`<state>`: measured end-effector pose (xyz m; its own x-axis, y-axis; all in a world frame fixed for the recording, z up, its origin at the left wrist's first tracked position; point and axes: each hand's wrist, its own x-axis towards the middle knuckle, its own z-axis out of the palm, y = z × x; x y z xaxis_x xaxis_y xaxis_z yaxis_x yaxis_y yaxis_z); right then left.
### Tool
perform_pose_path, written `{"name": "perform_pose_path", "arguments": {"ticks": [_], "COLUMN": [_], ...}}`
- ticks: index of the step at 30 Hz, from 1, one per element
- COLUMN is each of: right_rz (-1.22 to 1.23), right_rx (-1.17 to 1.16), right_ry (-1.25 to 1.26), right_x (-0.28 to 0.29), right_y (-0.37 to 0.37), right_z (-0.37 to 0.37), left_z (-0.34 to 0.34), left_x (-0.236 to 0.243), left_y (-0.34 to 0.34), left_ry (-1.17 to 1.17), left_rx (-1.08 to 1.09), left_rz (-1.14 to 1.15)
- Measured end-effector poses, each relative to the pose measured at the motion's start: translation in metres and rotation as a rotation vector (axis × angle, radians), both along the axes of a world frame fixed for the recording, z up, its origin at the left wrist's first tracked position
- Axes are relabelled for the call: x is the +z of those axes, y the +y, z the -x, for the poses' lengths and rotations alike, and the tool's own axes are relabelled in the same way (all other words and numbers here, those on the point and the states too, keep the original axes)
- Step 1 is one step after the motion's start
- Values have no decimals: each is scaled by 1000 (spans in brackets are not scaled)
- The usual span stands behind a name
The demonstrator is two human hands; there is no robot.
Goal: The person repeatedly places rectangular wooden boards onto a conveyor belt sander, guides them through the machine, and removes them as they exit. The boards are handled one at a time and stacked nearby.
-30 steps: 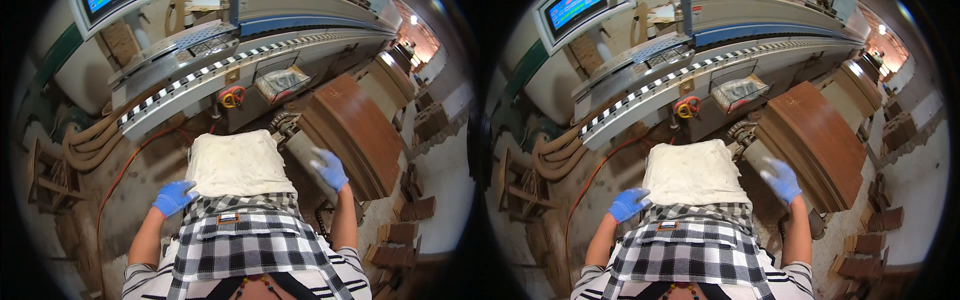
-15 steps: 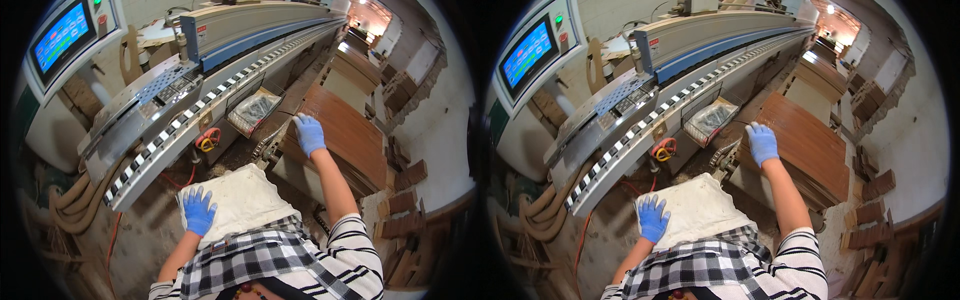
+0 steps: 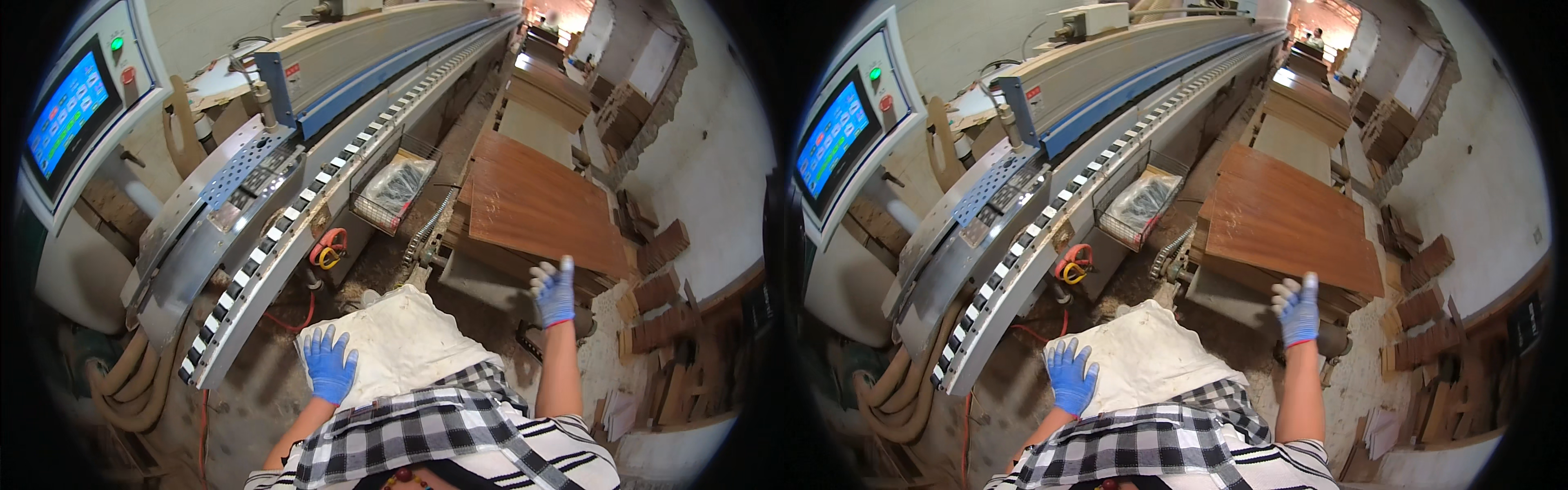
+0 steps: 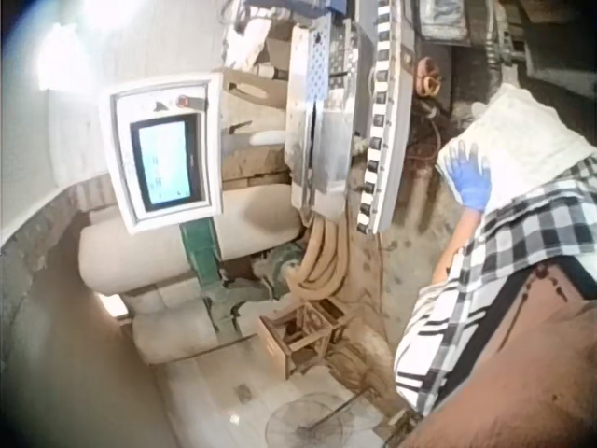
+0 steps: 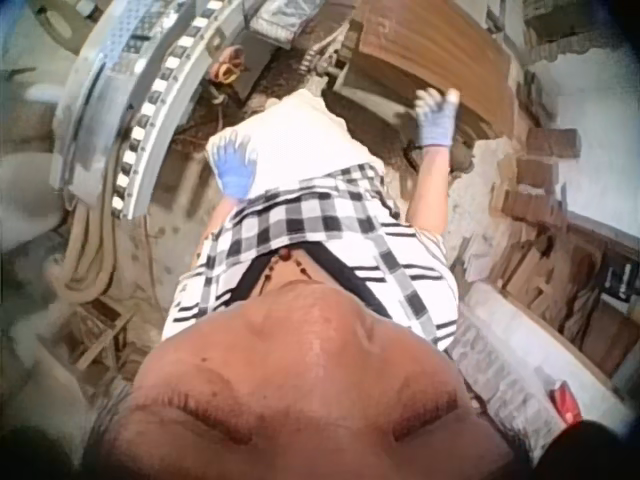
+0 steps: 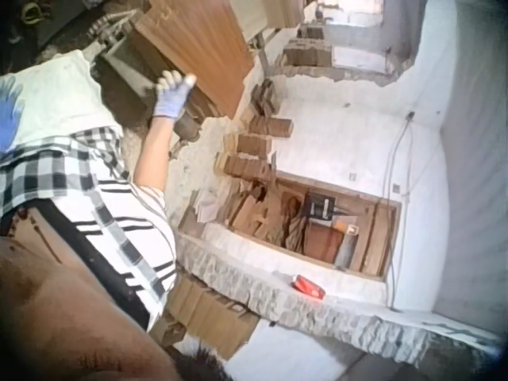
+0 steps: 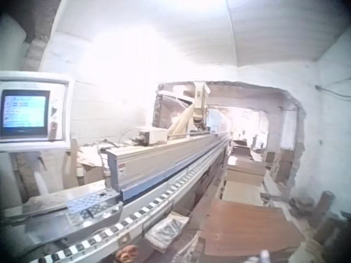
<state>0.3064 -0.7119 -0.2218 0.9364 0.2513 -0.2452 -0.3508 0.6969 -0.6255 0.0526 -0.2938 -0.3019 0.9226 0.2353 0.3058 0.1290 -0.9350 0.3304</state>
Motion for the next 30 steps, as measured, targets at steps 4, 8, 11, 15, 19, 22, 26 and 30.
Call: {"name": "perform_pose_path", "arguments": {"ticks": [4,8,11,15,19,22,26,30], "right_rz": [351,88,137,69,163,155,127,84], "right_rx": [-478,-52,-64,-247,-205,-83,242,565], "right_ry": [189,51,197,36,-81,-133,-129,-130], "right_x": [5,-18,20,-19,-20,3,16,29], "right_y": [-14,-32,-3,-61,-47,14,117,227], "right_z": [-19,-18,19,6,10,27,30,44], "left_z": [-1,-1,1,7,24,35,50,81], "left_x": [-3,-11,-8,-8,19,51,101,138], "left_y": [-3,-9,-12,-11,-23,-32,-25,8], "left_ry": [-18,-72,-68,-229,-308,-361,-466,-373], "left_rx": [20,44,65,120,225,270,308,432], "left_rz": [32,54,72,268,481,326,72,-213]}}
